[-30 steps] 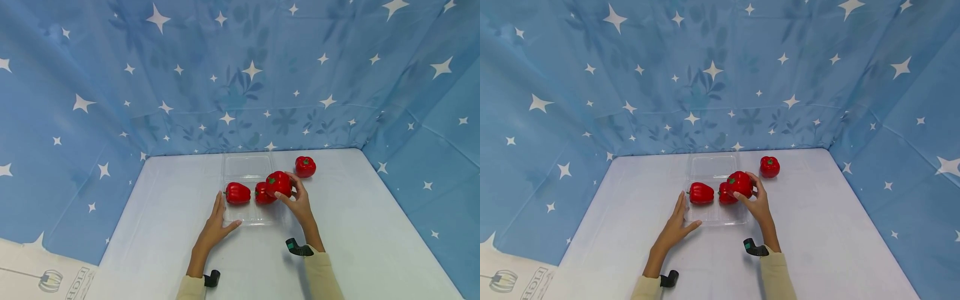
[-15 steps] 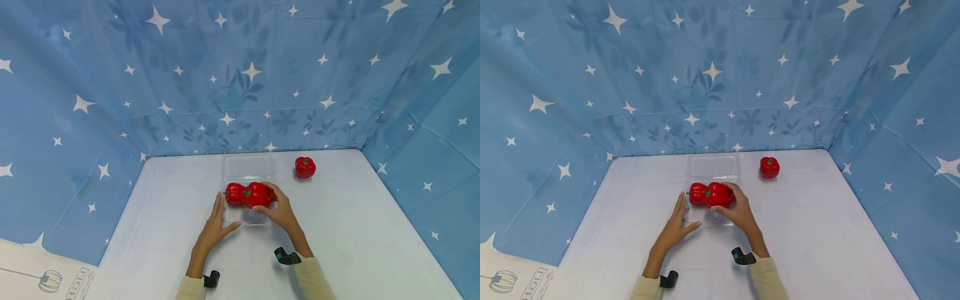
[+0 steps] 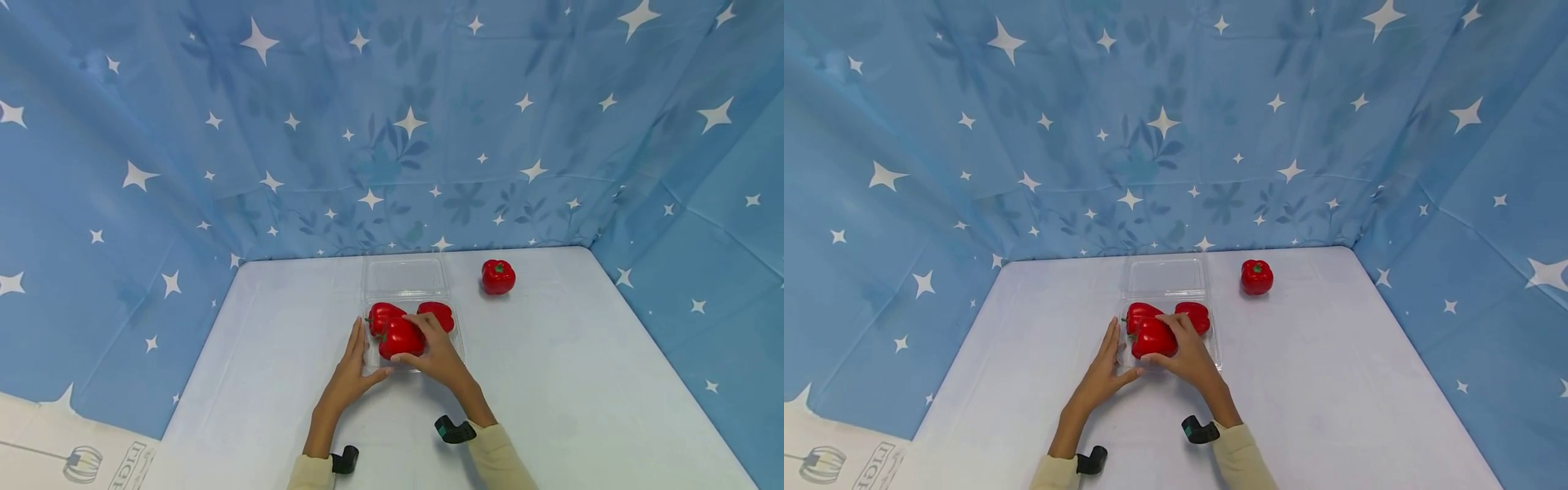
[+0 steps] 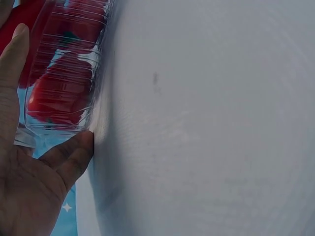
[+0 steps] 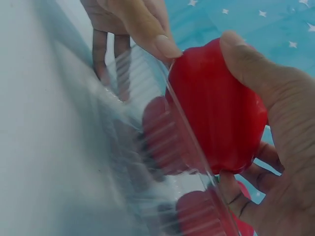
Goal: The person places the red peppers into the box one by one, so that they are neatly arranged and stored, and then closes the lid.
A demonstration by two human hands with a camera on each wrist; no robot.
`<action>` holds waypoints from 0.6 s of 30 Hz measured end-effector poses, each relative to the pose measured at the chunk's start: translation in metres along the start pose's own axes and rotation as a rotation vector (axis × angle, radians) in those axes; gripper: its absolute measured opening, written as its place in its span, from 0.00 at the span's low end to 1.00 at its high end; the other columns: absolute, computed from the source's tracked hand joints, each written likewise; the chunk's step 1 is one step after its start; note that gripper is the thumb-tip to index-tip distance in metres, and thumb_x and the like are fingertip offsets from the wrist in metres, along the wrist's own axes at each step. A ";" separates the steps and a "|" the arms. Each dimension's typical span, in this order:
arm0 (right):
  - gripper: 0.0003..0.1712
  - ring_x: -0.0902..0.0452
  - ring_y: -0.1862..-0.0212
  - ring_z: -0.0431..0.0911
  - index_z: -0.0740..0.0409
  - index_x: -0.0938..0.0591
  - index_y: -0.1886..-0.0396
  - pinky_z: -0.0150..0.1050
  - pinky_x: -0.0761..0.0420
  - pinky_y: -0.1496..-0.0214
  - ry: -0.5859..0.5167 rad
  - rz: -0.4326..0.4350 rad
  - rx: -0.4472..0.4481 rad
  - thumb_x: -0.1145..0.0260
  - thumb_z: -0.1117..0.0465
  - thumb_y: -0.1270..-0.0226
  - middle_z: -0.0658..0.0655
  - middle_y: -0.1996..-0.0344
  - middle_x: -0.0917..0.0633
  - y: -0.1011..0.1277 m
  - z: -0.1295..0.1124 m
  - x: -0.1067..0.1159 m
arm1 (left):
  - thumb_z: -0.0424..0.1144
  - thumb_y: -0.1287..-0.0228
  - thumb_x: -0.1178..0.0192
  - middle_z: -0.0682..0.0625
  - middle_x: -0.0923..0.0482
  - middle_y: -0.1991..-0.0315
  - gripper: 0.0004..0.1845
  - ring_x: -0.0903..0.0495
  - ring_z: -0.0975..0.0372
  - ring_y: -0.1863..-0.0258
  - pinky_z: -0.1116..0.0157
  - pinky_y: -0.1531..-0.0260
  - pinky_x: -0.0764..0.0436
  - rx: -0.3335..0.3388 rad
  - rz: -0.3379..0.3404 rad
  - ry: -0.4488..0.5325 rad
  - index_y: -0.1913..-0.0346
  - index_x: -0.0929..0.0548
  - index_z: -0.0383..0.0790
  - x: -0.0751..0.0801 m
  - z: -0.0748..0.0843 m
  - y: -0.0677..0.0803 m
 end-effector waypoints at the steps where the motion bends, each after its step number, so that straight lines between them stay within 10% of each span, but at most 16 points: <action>1: 0.43 0.31 0.47 0.42 0.47 0.30 0.42 0.44 0.21 0.54 0.009 -0.003 -0.003 0.27 0.41 0.60 0.46 0.51 0.28 0.000 0.000 -0.002 | 0.66 0.57 0.39 0.56 0.64 0.28 0.59 0.41 0.52 0.36 0.55 0.49 0.28 -0.001 0.000 -0.001 0.29 0.61 0.46 0.000 0.000 0.000; 18: 0.45 0.33 0.45 0.44 0.45 0.32 0.40 0.46 0.24 0.49 0.137 -0.030 -0.007 0.29 0.37 0.61 0.50 0.50 0.28 0.003 -0.003 -0.021 | 0.66 0.57 0.39 0.59 0.65 0.29 0.59 0.43 0.54 0.35 0.58 0.50 0.26 0.002 0.004 0.003 0.29 0.62 0.48 0.000 -0.002 0.001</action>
Point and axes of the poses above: each hand's wrist, its own y-axis away from the middle knuckle, its own x-axis out of the back of the hand, z = x × y, the point moved 4 cm from there along -y, towards the middle knuckle
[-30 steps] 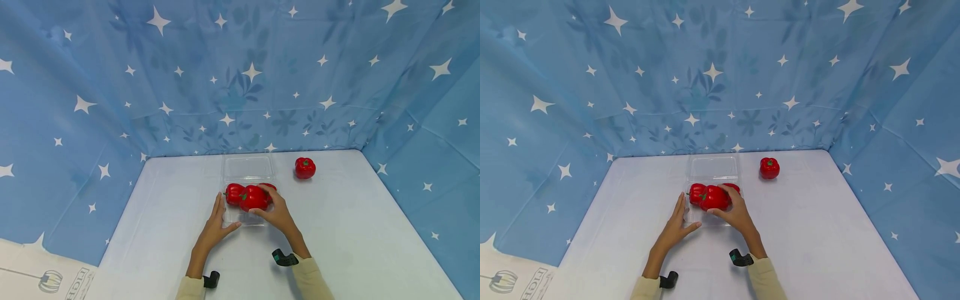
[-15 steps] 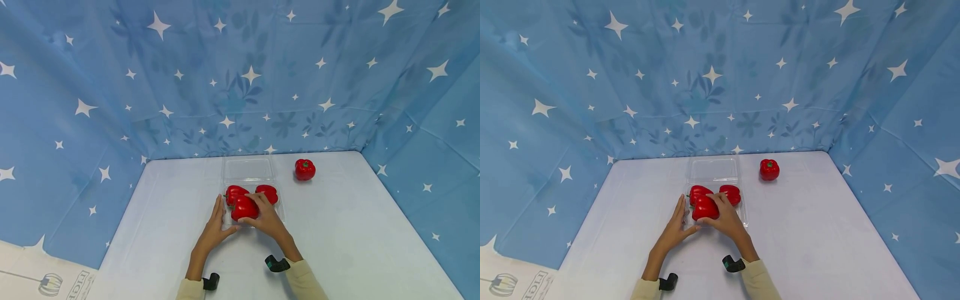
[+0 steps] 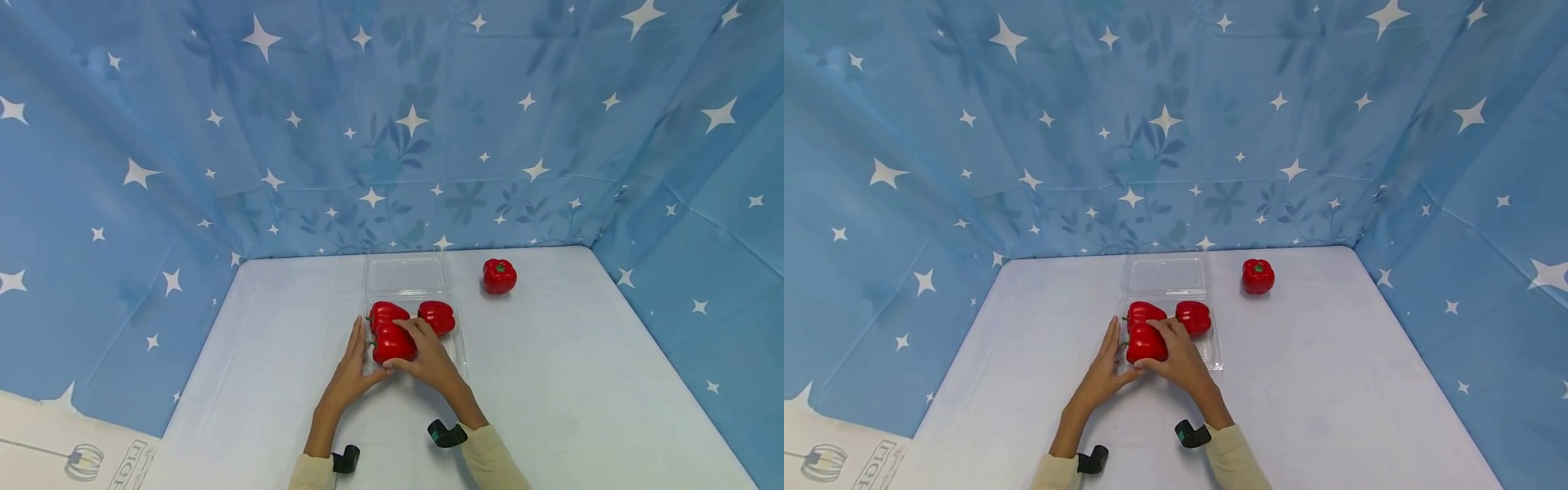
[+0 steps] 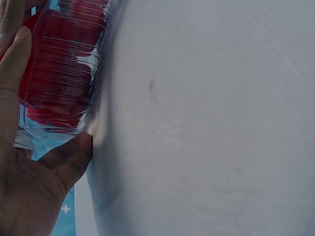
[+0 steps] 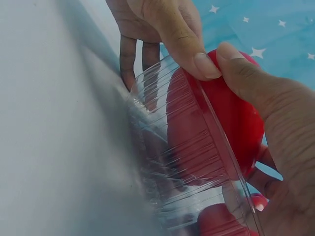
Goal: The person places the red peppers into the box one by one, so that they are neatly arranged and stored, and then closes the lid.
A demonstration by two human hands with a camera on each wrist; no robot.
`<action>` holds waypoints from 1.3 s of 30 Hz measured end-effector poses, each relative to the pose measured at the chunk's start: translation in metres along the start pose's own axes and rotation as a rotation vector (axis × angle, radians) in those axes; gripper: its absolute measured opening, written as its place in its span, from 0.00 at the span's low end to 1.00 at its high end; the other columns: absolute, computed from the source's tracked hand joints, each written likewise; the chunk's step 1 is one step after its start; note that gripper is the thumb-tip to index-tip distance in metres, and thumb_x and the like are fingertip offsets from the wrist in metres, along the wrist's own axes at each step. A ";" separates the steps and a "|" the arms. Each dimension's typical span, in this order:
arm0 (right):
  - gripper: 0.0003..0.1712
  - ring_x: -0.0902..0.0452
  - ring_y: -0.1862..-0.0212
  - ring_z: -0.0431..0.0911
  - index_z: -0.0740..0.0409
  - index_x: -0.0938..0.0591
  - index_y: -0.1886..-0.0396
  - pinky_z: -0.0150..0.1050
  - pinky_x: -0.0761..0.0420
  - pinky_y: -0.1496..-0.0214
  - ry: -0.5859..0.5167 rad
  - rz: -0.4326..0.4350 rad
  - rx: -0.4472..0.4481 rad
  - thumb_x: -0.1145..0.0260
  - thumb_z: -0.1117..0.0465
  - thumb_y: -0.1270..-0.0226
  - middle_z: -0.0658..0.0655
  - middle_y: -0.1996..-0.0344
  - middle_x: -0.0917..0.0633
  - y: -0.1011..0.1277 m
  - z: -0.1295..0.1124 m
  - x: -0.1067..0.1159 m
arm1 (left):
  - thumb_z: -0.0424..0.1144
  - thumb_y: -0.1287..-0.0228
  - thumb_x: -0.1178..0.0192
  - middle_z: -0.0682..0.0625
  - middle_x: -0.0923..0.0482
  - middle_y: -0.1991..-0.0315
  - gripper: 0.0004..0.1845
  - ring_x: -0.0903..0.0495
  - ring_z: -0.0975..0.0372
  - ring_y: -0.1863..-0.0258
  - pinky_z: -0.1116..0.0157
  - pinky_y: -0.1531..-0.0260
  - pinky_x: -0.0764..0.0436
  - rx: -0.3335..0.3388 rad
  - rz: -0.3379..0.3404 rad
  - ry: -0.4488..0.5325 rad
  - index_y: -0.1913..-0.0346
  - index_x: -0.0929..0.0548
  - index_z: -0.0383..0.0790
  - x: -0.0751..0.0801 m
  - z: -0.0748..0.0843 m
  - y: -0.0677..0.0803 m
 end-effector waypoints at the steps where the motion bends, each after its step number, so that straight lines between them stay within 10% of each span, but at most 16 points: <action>1: 0.45 0.33 0.45 0.44 0.44 0.32 0.40 0.46 0.24 0.49 0.003 -0.004 -0.001 0.29 0.37 0.61 0.50 0.50 0.28 0.000 0.000 0.000 | 0.67 0.57 0.39 0.59 0.65 0.29 0.59 0.42 0.54 0.35 0.58 0.50 0.26 0.002 0.001 -0.004 0.29 0.62 0.48 0.000 0.000 0.000; 21: 0.39 0.31 0.47 0.42 0.42 0.30 0.40 0.42 0.24 0.49 -0.050 -0.028 0.064 0.31 0.40 0.55 0.48 0.52 0.28 0.001 -0.001 -0.001 | 0.66 0.57 0.39 0.56 0.64 0.28 0.59 0.42 0.52 0.35 0.55 0.49 0.27 -0.005 0.006 -0.010 0.29 0.60 0.45 0.003 0.002 0.001; 39: 0.33 0.34 0.48 0.44 0.39 0.29 0.40 0.43 0.23 0.50 0.137 -0.025 0.061 0.37 0.40 0.47 0.54 0.52 0.28 0.002 -0.003 -0.004 | 0.65 0.59 0.36 0.58 0.63 0.28 0.60 0.37 0.52 0.38 0.54 0.50 0.27 0.009 0.006 -0.003 0.29 0.60 0.47 0.001 0.001 -0.001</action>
Point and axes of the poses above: each hand's wrist, its own y-axis away from the middle knuckle, its own x-axis out of the back of the hand, z = x × y, the point moved 4 cm from there along -y, towards the middle knuckle
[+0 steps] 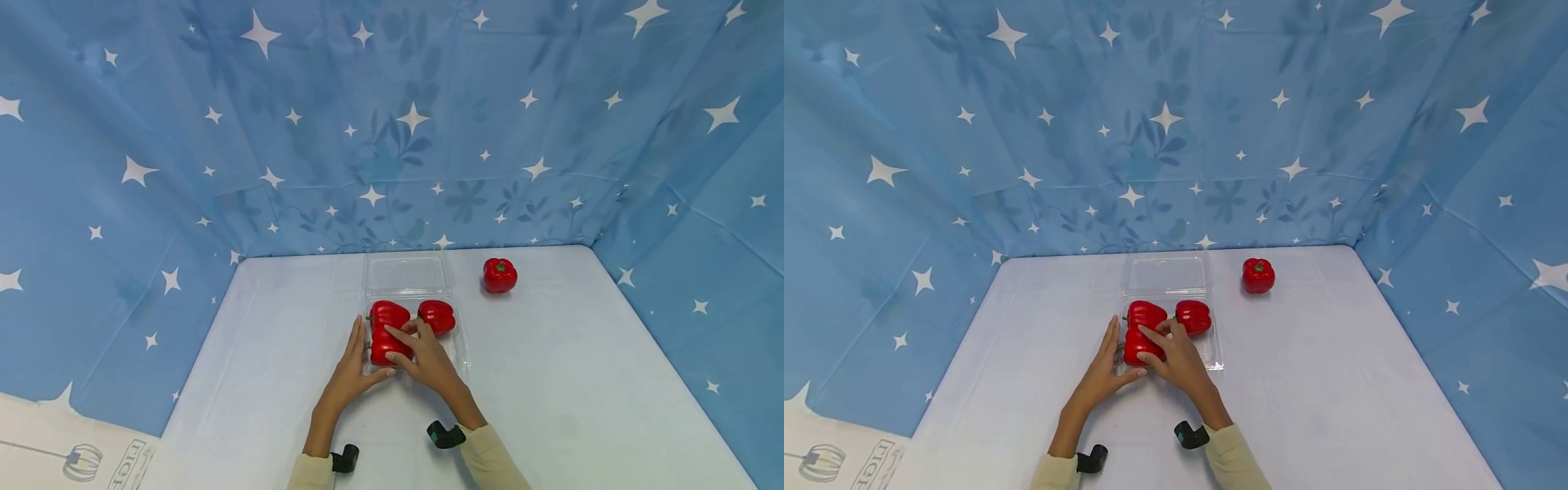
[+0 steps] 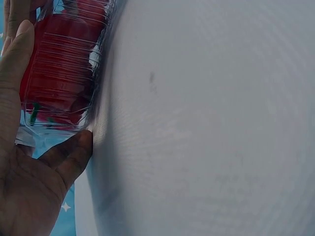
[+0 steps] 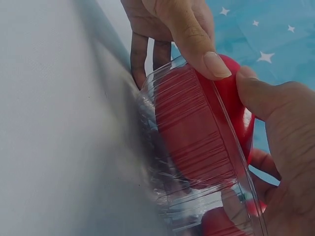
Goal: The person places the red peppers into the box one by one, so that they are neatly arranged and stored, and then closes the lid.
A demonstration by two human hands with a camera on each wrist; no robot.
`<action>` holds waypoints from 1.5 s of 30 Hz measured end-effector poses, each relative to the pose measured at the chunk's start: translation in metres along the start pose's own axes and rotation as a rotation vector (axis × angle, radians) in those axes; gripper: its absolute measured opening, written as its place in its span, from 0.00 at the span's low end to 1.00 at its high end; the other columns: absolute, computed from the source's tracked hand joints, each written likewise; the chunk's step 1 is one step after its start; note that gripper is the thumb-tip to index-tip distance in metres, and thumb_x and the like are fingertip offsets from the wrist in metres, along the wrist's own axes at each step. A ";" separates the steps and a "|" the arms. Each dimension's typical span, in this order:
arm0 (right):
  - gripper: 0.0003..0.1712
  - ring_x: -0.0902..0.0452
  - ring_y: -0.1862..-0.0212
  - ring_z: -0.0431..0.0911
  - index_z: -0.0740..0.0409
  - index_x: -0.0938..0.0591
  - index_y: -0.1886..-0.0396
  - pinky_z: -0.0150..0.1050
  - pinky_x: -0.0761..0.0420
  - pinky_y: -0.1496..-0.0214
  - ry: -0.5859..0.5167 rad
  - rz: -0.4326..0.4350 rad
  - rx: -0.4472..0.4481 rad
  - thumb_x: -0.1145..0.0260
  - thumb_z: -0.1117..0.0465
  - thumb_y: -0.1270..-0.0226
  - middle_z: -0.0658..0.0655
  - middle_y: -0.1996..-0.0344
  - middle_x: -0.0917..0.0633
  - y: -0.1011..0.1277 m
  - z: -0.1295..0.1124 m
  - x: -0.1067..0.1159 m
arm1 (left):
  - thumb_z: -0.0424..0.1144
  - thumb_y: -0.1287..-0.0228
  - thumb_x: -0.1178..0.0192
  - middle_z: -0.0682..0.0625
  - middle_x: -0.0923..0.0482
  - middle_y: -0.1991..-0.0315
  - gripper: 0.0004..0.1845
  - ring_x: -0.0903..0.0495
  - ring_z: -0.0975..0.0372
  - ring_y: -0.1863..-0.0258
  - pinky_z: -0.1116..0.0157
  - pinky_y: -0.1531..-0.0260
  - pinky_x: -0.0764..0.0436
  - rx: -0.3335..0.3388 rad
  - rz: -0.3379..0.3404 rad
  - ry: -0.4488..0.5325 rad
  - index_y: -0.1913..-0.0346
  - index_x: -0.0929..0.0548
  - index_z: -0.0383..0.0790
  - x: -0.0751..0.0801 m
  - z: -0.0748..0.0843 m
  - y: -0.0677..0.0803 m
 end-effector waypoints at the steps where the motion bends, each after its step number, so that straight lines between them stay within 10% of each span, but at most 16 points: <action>1: 0.33 0.34 0.48 0.44 0.40 0.29 0.40 0.42 0.23 0.50 0.002 -0.001 0.000 0.37 0.41 0.47 0.54 0.53 0.28 0.000 0.000 0.000 | 0.66 0.59 0.37 0.58 0.63 0.28 0.60 0.37 0.52 0.37 0.54 0.50 0.27 0.000 0.000 -0.002 0.29 0.60 0.47 0.000 0.000 0.000; 45: 0.35 0.32 0.52 0.43 0.37 0.29 0.40 0.41 0.20 0.56 0.033 -0.098 -0.060 0.35 0.39 0.50 0.52 0.56 0.27 -0.001 0.001 0.001 | 0.67 0.60 0.37 0.58 0.64 0.28 0.61 0.43 0.53 0.34 0.55 0.48 0.28 0.032 -0.017 0.001 0.29 0.62 0.50 0.000 0.002 0.001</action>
Point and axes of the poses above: each hand's wrist, its own y-axis away from the middle knuckle, its own x-axis out of the back of the hand, z = x × y, the point moved 4 cm from there along -y, towards the middle knuckle
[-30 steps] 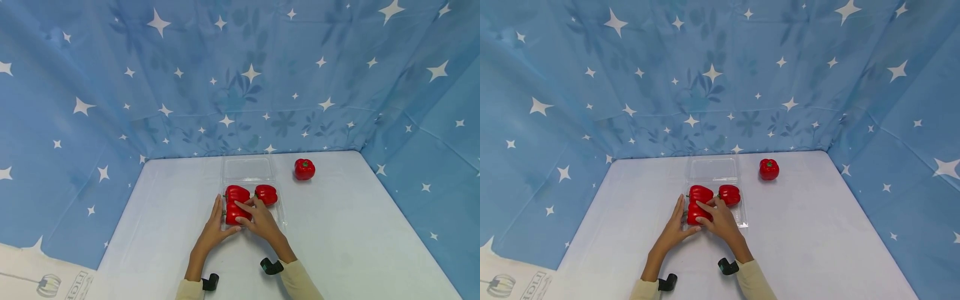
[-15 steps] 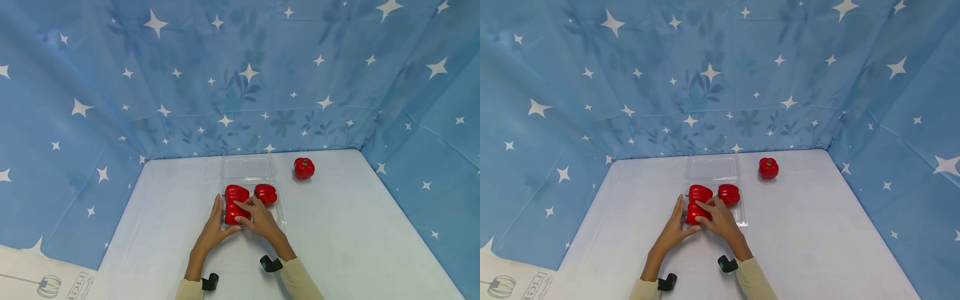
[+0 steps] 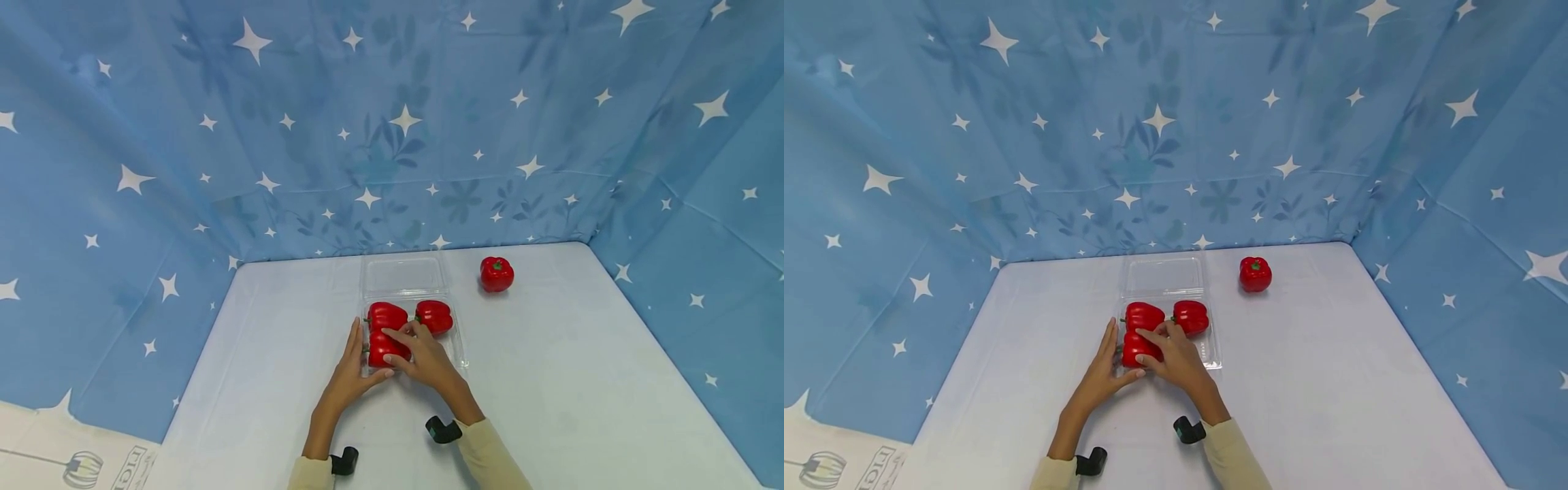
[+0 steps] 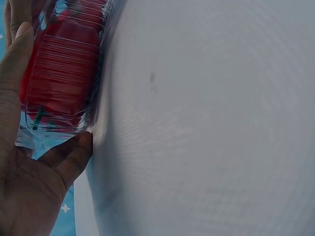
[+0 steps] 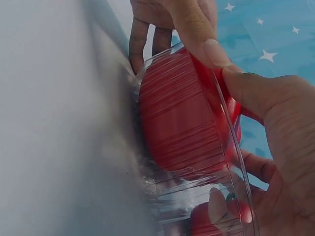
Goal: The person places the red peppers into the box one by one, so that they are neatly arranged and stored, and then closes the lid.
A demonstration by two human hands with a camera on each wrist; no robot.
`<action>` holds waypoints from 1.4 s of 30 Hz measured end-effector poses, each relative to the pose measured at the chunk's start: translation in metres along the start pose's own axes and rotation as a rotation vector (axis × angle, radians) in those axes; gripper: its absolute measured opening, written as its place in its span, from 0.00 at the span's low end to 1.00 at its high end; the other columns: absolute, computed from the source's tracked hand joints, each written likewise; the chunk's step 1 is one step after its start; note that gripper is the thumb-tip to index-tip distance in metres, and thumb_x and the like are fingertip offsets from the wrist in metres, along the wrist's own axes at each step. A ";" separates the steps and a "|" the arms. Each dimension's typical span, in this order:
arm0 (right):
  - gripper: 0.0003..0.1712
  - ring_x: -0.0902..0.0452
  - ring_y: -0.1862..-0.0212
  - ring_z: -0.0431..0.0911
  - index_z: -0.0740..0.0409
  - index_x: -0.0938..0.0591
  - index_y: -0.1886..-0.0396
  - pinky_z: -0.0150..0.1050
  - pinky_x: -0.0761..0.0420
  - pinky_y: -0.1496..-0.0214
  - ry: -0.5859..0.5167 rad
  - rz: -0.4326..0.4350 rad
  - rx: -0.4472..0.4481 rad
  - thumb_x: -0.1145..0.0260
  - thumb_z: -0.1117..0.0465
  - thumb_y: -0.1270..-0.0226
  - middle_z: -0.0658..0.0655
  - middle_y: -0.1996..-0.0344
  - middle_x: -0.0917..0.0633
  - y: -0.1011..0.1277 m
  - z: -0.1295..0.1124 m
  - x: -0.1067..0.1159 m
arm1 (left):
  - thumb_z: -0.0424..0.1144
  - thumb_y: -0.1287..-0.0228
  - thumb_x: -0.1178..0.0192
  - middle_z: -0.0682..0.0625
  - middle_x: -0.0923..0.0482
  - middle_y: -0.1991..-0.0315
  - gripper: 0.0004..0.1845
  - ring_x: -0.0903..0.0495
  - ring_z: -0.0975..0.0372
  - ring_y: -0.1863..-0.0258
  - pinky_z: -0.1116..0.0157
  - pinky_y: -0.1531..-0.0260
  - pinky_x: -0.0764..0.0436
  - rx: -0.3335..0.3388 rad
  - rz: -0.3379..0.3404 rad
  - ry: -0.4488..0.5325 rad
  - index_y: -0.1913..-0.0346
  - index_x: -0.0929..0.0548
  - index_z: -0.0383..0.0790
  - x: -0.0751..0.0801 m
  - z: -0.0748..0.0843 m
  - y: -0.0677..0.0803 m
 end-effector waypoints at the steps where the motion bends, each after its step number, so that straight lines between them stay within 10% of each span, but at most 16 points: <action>1: 0.35 0.32 0.52 0.43 0.37 0.29 0.40 0.41 0.20 0.56 0.003 -0.003 0.003 0.35 0.39 0.50 0.53 0.56 0.27 0.000 0.000 0.000 | 0.67 0.60 0.37 0.58 0.65 0.28 0.61 0.44 0.53 0.34 0.54 0.48 0.28 0.001 0.001 -0.001 0.29 0.62 0.50 0.000 0.000 0.000; 42: 0.37 0.34 0.51 0.44 0.37 0.31 0.38 0.40 0.20 0.56 0.041 -0.018 0.013 0.35 0.40 0.50 0.54 0.54 0.28 0.002 -0.002 -0.002 | 0.67 0.60 0.38 0.58 0.64 0.28 0.61 0.34 0.54 0.40 0.56 0.51 0.25 -0.015 0.011 -0.001 0.29 0.61 0.49 0.001 -0.001 0.000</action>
Point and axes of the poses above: each hand's wrist, its own y-axis away from the middle knuckle, its own x-axis out of the back of the hand, z = x × y, the point moved 4 cm from there along -y, towards the middle knuckle
